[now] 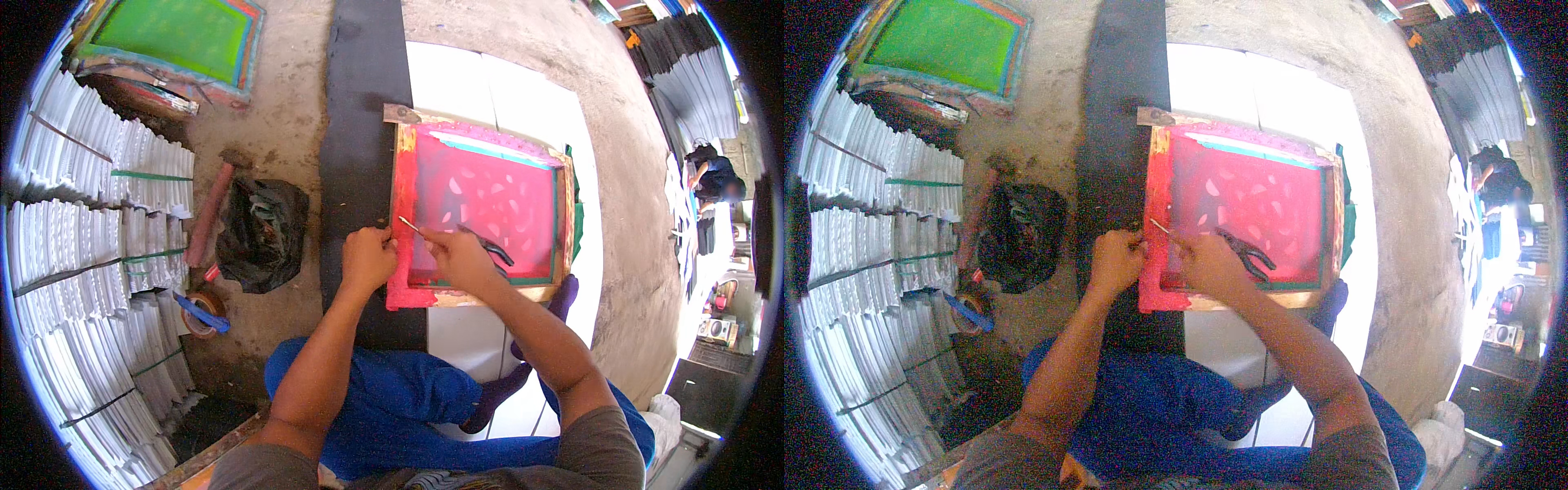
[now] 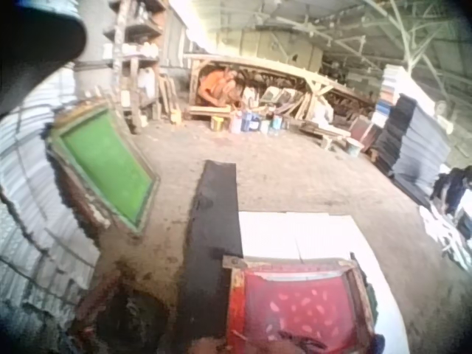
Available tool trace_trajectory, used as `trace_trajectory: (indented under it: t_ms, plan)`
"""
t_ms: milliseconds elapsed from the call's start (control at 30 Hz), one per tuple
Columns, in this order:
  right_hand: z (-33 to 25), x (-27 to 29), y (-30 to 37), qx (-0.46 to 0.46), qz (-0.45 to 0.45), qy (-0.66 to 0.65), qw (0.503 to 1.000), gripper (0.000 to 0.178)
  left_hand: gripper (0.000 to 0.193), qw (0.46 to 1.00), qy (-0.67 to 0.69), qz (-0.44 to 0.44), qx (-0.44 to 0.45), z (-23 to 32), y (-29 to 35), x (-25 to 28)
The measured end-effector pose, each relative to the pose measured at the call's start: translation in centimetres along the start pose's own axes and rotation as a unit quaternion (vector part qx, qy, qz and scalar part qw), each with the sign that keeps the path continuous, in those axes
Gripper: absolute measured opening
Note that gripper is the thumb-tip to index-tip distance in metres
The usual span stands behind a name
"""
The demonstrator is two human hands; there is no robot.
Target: The person sits on the floor and uses a screwdriver and pliers to adjust and tighten screws on a red-framed screen. The person manipulates the frame and tools to secure the mesh and frame components.
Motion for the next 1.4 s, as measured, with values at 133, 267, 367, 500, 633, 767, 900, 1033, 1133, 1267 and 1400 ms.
trace_trajectory:
  t_ms: [133, 267, 367, 500, 633, 767, 900, 1033, 1133, 1267, 1400]
  plan:
    - [1.6, -0.6, -0.5, 0.020, -0.002, -0.004, 1.000, 0.040, 0.022, 0.999, 0.045, 0.018, -0.001, 0.0, 0.1, 0.1]
    - [3.2, -2.0, -0.8, -0.115, -0.124, -0.324, 0.931, 0.031, 0.024, 0.999, 0.039, 0.010, 0.021, -0.3, -0.1, 0.0]
    - [3.3, -2.4, -1.0, 0.013, -0.008, -0.245, 0.969, 0.034, 0.025, 0.999, 0.048, 0.010, 0.014, -0.5, -0.2, 0.1]
    - [2.8, -2.0, -0.7, 0.112, 0.143, -0.053, 0.982, 0.037, 0.024, 0.997, 0.067, -0.009, 0.023, -1.0, -0.5, 0.4]
    - [4.7, -4.0, -1.4, -0.096, -0.129, -0.494, 0.855, 0.039, 0.023, 0.997, 0.075, 0.018, 0.005, -1.6, -0.6, 0.1]
    - [4.3, -3.0, -0.9, -0.144, -0.177, -0.443, 0.867, 0.034, 0.026, 0.995, 0.096, 0.035, -0.005, -0.9, -0.7, 0.8]
    - [4.4, -1.5, -0.5, 0.008, 0.148, -0.136, 0.980, 0.032, 0.029, 0.990, 0.113, 0.077, -0.043, -1.1, -0.8, 0.2]
    - [2.7, 0.0, -0.7, 0.004, 0.143, -0.036, 0.989, 0.031, 0.028, 0.994, 0.087, 0.066, -0.033, -1.3, -0.7, 0.0]
    - [1.9, 1.0, -0.6, -0.014, 0.125, 0.017, 0.992, 0.029, 0.028, 0.995, 0.072, 0.067, -0.033, -1.5, -0.8, -0.3]
    - [0.2, 2.1, -0.7, -0.046, 0.053, 0.113, 0.991, 0.029, 0.025, 0.994, 0.055, 0.067, -0.060, -1.1, -0.5, -0.3]
    - [-1.0, 1.3, -1.0, -0.041, 0.025, 0.140, 0.989, 0.031, 0.021, 0.994, 0.018, 0.076, -0.080, -0.8, -0.3, -0.5]
Point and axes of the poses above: each hand's wrist, its own y-axis away from the middle knuckle, its own x-axis out of the back of the hand, z = x × y, the point moved 5 cm from there along -y, towards the middle knuckle, and after that the axes turned 12 degrees about y, right-handed, at the moved point
